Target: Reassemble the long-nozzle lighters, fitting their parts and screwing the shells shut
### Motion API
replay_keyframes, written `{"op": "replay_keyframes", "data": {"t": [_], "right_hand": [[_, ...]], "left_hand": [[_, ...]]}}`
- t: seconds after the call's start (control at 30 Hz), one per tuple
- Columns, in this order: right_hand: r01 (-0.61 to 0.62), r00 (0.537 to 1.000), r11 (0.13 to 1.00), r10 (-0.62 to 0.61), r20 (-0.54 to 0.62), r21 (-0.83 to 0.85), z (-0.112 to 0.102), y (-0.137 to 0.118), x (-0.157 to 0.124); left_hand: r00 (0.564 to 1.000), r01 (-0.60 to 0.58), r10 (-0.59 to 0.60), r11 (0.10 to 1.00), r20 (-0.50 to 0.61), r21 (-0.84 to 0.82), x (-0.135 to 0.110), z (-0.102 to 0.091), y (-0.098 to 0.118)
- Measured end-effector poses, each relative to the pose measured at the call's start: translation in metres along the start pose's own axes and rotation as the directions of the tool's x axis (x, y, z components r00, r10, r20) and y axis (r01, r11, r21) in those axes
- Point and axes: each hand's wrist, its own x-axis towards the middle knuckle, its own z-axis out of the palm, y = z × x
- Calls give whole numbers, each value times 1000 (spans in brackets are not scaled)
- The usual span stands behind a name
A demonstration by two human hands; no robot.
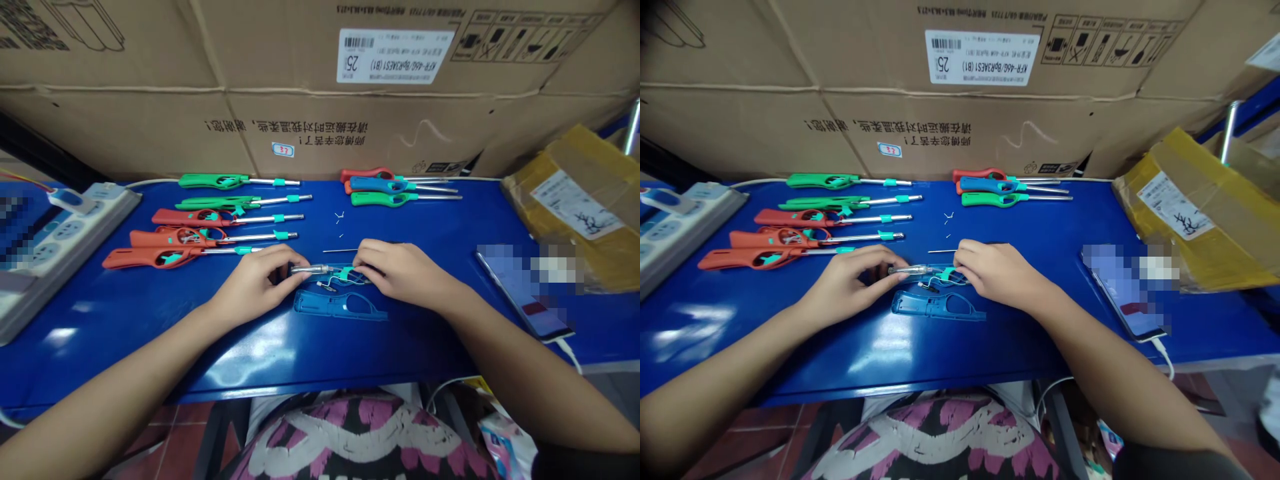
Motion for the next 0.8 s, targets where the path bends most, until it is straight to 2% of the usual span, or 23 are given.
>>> {"op": "replay_keyframes", "data": {"t": [0.17, 0.33, 0.43, 0.6, 0.8], "right_hand": [[61, 992, 981, -40, -116, 182, -4, -7, 0], [215, 976, 959, -214, -27, 184, -2, -11, 2], [252, 962, 935, -269, 36, 248, -7, -7, 0], [181, 979, 944, -201, 45, 277, -16, 0, -5], [113, 993, 969, -114, -5, 221, -11, 1, -4]], "left_hand": [[998, -51, 50, 998, -34, -27, 0, 2, 3], [993, -105, 108, 992, 51, -65, 0, 0, 10], [984, -119, 132, 987, 117, -110, 2, -6, 10], [984, -24, 39, 996, 173, -91, 5, -13, 3], [974, -73, 70, 997, 214, 5, 2, -3, 2]]}}
